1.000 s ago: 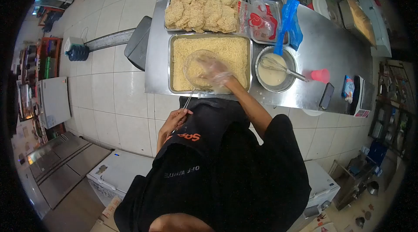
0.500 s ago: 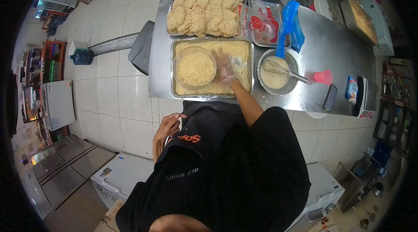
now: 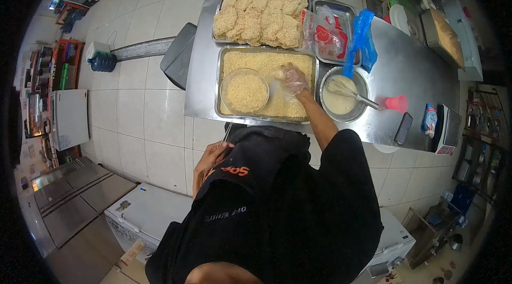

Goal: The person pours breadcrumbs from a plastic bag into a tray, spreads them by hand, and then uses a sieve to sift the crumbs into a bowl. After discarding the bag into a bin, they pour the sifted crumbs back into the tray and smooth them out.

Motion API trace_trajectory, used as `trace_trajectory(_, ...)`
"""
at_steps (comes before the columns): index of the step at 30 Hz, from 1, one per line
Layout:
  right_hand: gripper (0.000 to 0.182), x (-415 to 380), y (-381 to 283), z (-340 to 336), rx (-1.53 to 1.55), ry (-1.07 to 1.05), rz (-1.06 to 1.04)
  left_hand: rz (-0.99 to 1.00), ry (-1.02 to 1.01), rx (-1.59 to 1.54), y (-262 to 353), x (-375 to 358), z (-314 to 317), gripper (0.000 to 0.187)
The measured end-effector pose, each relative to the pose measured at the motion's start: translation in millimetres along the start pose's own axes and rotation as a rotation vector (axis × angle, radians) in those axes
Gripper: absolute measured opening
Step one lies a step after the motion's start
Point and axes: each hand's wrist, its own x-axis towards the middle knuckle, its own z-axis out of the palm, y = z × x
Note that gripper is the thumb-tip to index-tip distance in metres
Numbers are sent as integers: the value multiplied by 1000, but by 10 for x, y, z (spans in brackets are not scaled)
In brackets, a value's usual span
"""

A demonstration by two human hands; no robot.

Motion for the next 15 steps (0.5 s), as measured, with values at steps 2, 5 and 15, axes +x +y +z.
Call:
trace_trajectory(2,45,-99,-446,-214,-53,82,-38,-25,-21,-5,31,74,47,33)
trace_trajectory(5,48,-183,-800,-73,2,266,-257,-56,-62,10,69,186,113,34)
trace_trajectory(15,60,-284,419,434,-182,417,-54,-24,-43,-2,0,121,-6,33)
